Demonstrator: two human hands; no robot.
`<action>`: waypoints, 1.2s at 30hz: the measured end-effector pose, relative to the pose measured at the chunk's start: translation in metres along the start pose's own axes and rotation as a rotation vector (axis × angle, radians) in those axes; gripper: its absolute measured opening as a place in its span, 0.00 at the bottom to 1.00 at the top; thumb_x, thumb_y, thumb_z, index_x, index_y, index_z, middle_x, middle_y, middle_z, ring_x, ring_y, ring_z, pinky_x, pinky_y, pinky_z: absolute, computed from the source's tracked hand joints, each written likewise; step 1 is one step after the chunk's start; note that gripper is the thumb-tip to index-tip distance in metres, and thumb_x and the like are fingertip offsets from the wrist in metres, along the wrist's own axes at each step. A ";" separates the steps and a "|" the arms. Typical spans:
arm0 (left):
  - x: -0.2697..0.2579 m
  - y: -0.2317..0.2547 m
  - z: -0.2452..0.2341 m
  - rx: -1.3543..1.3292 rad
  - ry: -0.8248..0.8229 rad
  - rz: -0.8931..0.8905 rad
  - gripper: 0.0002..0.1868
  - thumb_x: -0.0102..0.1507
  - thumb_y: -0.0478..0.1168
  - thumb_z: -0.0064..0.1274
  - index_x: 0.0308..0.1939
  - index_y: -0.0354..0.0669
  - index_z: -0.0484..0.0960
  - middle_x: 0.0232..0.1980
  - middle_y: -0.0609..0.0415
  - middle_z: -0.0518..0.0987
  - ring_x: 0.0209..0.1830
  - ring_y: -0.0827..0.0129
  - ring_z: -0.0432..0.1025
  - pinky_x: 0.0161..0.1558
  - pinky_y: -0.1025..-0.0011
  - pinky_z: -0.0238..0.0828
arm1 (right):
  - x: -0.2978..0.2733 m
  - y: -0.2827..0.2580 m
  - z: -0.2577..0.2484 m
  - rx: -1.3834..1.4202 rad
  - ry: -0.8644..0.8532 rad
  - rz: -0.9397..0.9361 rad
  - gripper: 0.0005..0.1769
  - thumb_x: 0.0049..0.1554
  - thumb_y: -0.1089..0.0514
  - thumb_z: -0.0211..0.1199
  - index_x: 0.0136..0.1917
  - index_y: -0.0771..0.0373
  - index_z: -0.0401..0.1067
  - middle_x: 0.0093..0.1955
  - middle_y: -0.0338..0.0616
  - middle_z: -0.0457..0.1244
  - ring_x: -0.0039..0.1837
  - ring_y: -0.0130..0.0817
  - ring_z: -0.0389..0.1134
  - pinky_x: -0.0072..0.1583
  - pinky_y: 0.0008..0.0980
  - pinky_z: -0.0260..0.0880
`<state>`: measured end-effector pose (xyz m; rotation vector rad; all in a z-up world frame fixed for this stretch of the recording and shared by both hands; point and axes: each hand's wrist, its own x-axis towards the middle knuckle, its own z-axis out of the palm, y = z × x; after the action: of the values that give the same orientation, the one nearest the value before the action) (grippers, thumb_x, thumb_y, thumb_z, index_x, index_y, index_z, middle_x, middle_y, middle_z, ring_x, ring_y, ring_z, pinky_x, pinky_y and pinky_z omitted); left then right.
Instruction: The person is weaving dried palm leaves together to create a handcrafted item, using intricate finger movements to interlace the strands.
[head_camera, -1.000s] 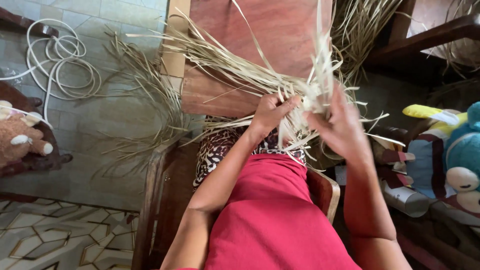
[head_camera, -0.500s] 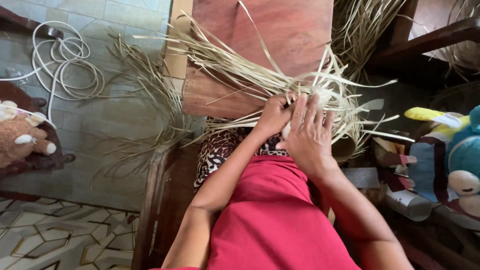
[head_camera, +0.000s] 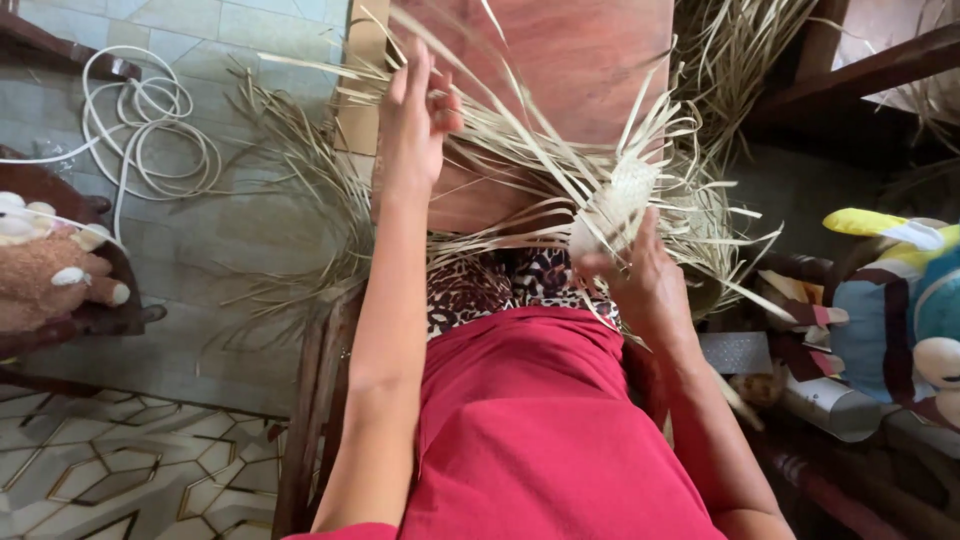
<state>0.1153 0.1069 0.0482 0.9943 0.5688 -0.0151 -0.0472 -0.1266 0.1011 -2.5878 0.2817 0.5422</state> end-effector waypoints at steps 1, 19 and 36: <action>-0.022 0.003 -0.004 0.002 0.005 0.002 0.28 0.55 0.55 0.54 0.45 0.33 0.72 0.33 0.49 0.71 0.21 0.71 0.70 0.15 0.80 0.69 | 0.004 0.006 0.005 0.002 -0.004 -0.003 0.58 0.50 0.33 0.59 0.74 0.74 0.37 0.58 0.68 0.59 0.54 0.65 0.64 0.55 0.58 0.63; 0.030 -0.109 0.043 1.050 -0.187 -0.175 0.42 0.52 0.78 0.22 0.06 0.53 0.75 0.10 0.59 0.72 0.13 0.66 0.71 0.22 0.71 0.69 | 0.010 0.067 0.034 0.143 0.206 -0.234 0.32 0.61 0.56 0.47 0.76 0.51 0.44 0.64 0.63 0.58 0.54 0.72 0.61 0.52 0.66 0.61; -0.063 -0.102 -0.023 0.696 -0.320 0.560 0.05 0.58 0.44 0.55 0.34 0.49 0.80 0.35 0.54 0.78 0.41 0.64 0.72 0.48 0.69 0.68 | 0.040 0.053 0.080 0.394 0.286 -0.461 0.37 0.60 0.59 0.44 0.76 0.70 0.32 0.77 0.66 0.33 0.75 0.63 0.40 0.71 0.53 0.44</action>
<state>0.0240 0.0528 -0.0119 1.7645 -0.0443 0.1318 -0.0524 -0.1367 -0.0021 -2.2300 -0.1117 -0.0489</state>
